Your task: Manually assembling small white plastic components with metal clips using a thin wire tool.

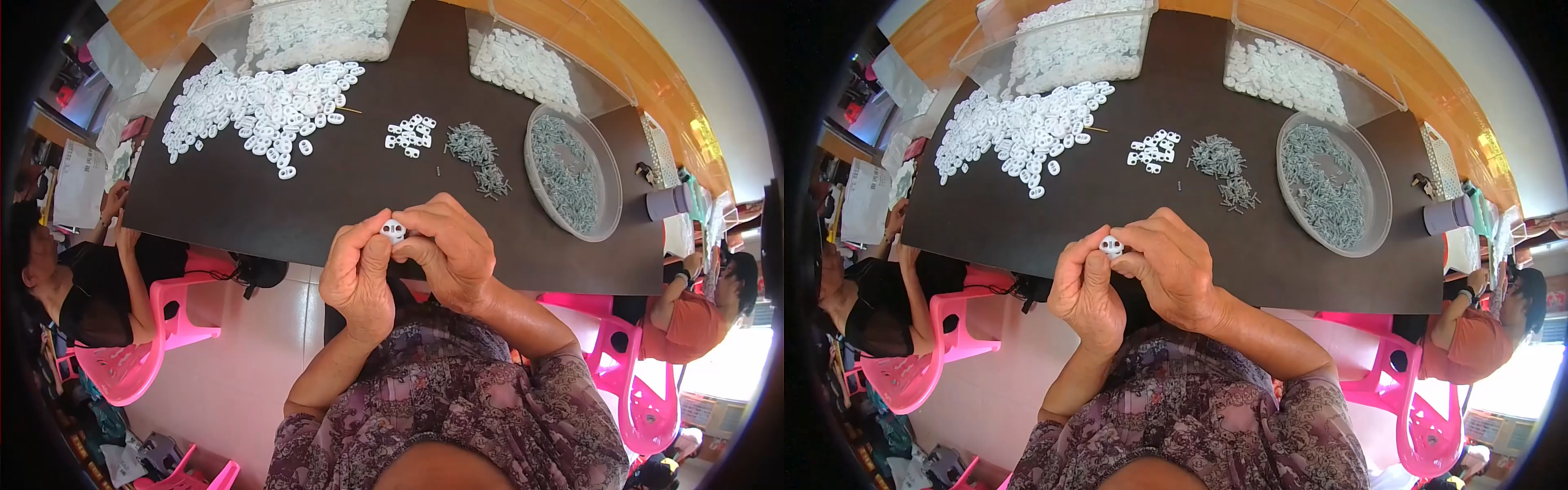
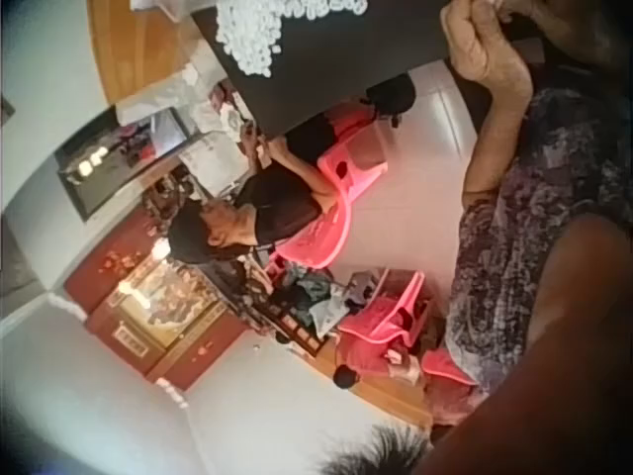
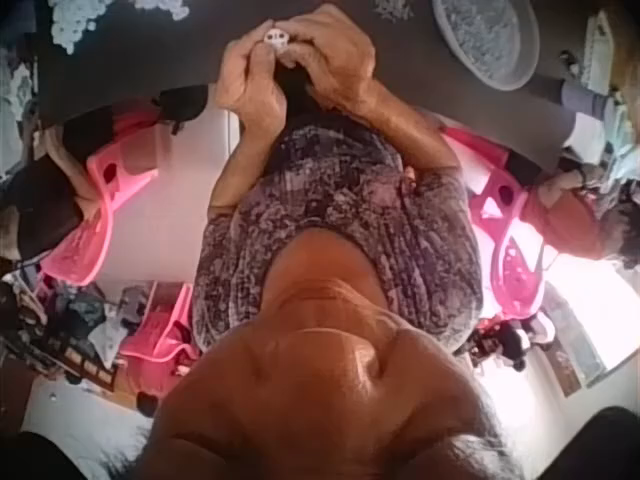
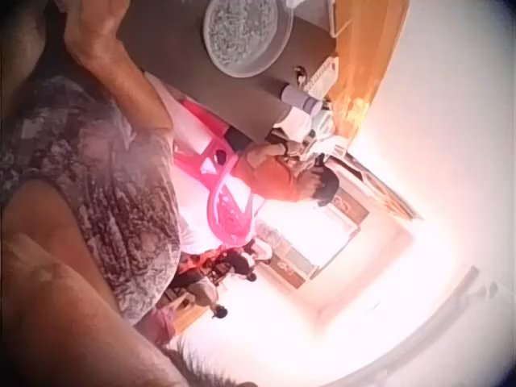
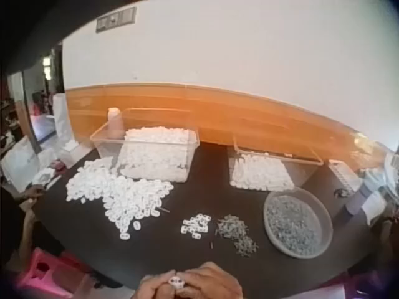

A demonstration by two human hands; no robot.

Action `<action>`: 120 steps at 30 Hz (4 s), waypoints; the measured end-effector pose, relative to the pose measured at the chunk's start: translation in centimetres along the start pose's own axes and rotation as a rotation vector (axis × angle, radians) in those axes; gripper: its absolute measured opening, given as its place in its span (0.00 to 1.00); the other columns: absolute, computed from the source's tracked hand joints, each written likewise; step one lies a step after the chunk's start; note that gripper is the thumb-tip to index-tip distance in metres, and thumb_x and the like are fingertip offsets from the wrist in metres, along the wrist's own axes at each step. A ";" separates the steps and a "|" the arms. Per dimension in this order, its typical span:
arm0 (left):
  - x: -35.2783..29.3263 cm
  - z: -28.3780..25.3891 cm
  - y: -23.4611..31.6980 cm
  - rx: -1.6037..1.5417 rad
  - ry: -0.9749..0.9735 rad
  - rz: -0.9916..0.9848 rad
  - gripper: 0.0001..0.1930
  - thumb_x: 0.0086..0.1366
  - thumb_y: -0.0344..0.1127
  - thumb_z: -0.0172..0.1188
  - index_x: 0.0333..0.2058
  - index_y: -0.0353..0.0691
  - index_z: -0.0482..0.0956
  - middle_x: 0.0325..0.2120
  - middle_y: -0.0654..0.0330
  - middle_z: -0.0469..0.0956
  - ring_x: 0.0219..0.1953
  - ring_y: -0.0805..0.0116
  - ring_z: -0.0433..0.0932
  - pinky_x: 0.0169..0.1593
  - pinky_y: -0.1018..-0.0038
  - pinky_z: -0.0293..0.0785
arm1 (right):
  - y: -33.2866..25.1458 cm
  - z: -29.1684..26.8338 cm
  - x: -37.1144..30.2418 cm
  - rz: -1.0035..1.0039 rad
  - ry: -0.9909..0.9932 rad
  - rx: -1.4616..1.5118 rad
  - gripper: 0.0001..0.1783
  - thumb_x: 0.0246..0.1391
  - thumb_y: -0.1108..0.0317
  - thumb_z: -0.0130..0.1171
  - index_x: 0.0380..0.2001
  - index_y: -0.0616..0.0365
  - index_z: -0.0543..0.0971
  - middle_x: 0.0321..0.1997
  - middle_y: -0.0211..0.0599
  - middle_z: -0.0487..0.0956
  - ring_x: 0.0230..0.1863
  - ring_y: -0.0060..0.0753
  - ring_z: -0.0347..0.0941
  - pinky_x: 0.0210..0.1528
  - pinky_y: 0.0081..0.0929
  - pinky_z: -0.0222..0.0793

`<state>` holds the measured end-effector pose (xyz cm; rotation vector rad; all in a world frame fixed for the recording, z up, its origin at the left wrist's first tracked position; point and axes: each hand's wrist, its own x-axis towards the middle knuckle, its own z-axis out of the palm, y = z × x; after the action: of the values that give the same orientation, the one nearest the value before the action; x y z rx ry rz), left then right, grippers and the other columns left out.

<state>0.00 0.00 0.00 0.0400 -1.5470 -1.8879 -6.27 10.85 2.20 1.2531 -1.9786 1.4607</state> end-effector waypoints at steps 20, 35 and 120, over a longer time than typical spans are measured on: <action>-0.7 1.4 -0.3 -0.035 0.083 0.050 0.12 0.68 0.33 0.51 0.42 0.28 0.73 0.29 0.65 0.70 0.32 0.79 0.67 0.38 0.82 0.65 | -1.0 1.2 -0.3 0.076 0.131 -0.011 0.13 0.48 0.75 0.61 0.39 0.65 0.75 0.34 0.43 0.77 0.30 0.37 0.72 0.31 0.27 0.68; -0.3 1.6 -0.8 0.021 -0.068 -0.097 0.12 0.68 0.27 0.48 0.47 0.29 0.73 0.31 0.62 0.73 0.30 0.78 0.69 0.35 0.82 0.68 | -0.2 -2.9 1.2 0.084 -0.040 -0.115 0.12 0.43 0.79 0.62 0.35 0.63 0.77 0.30 0.37 0.77 0.27 0.32 0.71 0.29 0.26 0.66; 2.5 -0.7 1.3 -0.226 -0.169 -0.625 0.07 0.61 0.29 0.59 0.34 0.30 0.77 0.24 0.58 0.77 0.20 0.78 0.73 0.21 0.84 0.67 | -1.1 -3.0 1.7 0.720 -0.173 0.171 0.07 0.46 0.77 0.62 0.31 0.62 0.77 0.30 0.27 0.76 0.32 0.16 0.68 0.36 0.17 0.66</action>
<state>-0.97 -1.94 1.88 0.2998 -1.5315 -2.6038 -6.85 12.76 5.26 0.7610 -2.6361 1.9192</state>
